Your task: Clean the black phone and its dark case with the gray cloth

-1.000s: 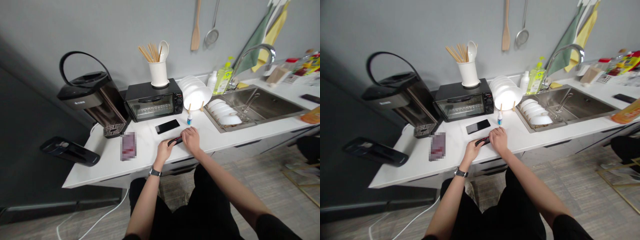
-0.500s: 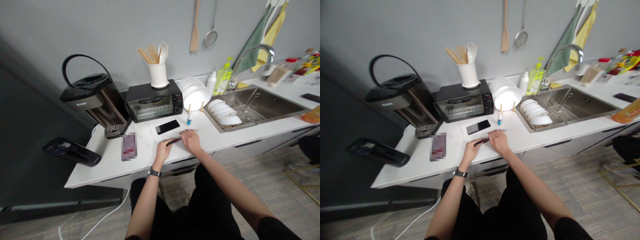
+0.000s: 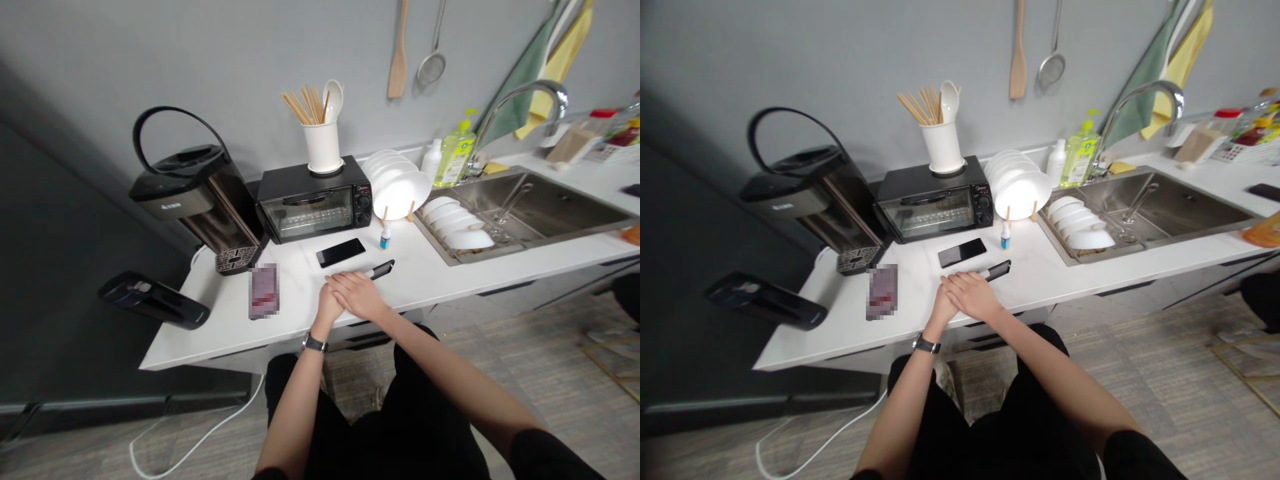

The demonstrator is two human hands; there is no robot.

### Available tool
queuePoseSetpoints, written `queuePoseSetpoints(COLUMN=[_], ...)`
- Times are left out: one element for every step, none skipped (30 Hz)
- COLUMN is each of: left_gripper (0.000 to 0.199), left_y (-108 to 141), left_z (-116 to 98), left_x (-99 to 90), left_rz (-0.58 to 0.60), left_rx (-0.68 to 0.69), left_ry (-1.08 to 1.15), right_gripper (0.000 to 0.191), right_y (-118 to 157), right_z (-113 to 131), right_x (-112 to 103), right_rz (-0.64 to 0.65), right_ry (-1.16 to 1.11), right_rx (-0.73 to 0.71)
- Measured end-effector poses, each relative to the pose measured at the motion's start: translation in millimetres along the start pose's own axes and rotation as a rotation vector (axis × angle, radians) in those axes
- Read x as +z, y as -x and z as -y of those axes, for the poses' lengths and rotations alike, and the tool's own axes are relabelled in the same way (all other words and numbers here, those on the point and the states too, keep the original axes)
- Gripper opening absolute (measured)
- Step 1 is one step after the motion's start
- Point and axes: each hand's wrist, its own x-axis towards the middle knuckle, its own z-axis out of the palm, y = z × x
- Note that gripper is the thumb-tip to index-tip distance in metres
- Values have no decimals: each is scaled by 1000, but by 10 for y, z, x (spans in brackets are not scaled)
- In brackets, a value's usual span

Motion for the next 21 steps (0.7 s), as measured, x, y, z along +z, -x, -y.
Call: queuePoseSetpoints(left_gripper=[17, 19, 21, 23, 25, 26, 28, 28, 28, 27, 26, 25, 24, 23, 22, 21, 19, 18, 18, 17, 16], left_y=[0, -1, -2, -4, -5, -6, -7, -7, -8, -10, -13, -17, -21, -25, -29, -30, -28, -24, -17, -9, 0], left_z=[-32, -69, -106, -142, -173, -198, -214, -221, -218, -207, -188, -162, -132, -100, -69, -41, -20, -7, -2, -5, -17], left_x=[-21, -43, -64, -82, -96, -104, -108, -106, -99, -87, -73, -57, -40, -24, -12, -4, -1, -5, -14, -26, -41], left_rz=[13, 26, 37, 46, 52, 56, 56, 51, 45, 43, 45, 50, 55, 57, 53, 46, 40, 38, 42, 50, 61], left_rx=[4, 7, 9, 13, 16, 18, 21, 24, 31, 38, 40, 35, 24, 10, -5, -18, -23, -24, -22, -16, -9], left_ry=[3, 10, 24, 44, 66, 88, 105, 115, 118, 109, 89, 62, 29, -3, -30, -49, -59, -67, -70, -68, -63], right_gripper=[40, 38, 35, 34, 34, 36, 37, 37, 37, 37, 37, 37, 36, 35, 34, 32, 32, 32, 33, 35, 37], right_y=[44, 88, 132, 173, 208, 235, 251, 252, 237, 207, 162, 107, 46, -13, -64, -102, -122, -123, -103, -66, -15], right_z=[-134, -277, -416, -542, -646, -719, -755, -749, -702, -616, -500, -362, -214, -69, 62, 166, 238, 270, 261, 212, 126], right_x=[-45, -94, -145, -193, -236, -267, -285, -286, -269, -234, -186, -127, -64, -5, 46, 83, 104, 107, 93, 63, 20], right_rz=[2, -5, -12, -18, -23, -31, -48, -81, -129, -182, -229, -267, -271, -259, -235, -206, -177, -144, -109, -76, -46], right_ry=[27, 57, 88, 118, 143, 158, 163, 158, 144, 124, 100, 73, 39, 2, -32, -57, -68, -66, -50, -26, 1], right_rx=[17, 56, 100, 143, 179, 209, 241, 279, 323, 365, 397, 418, 401, 370, 327, 285, 247, 206, 160, 114, 72])
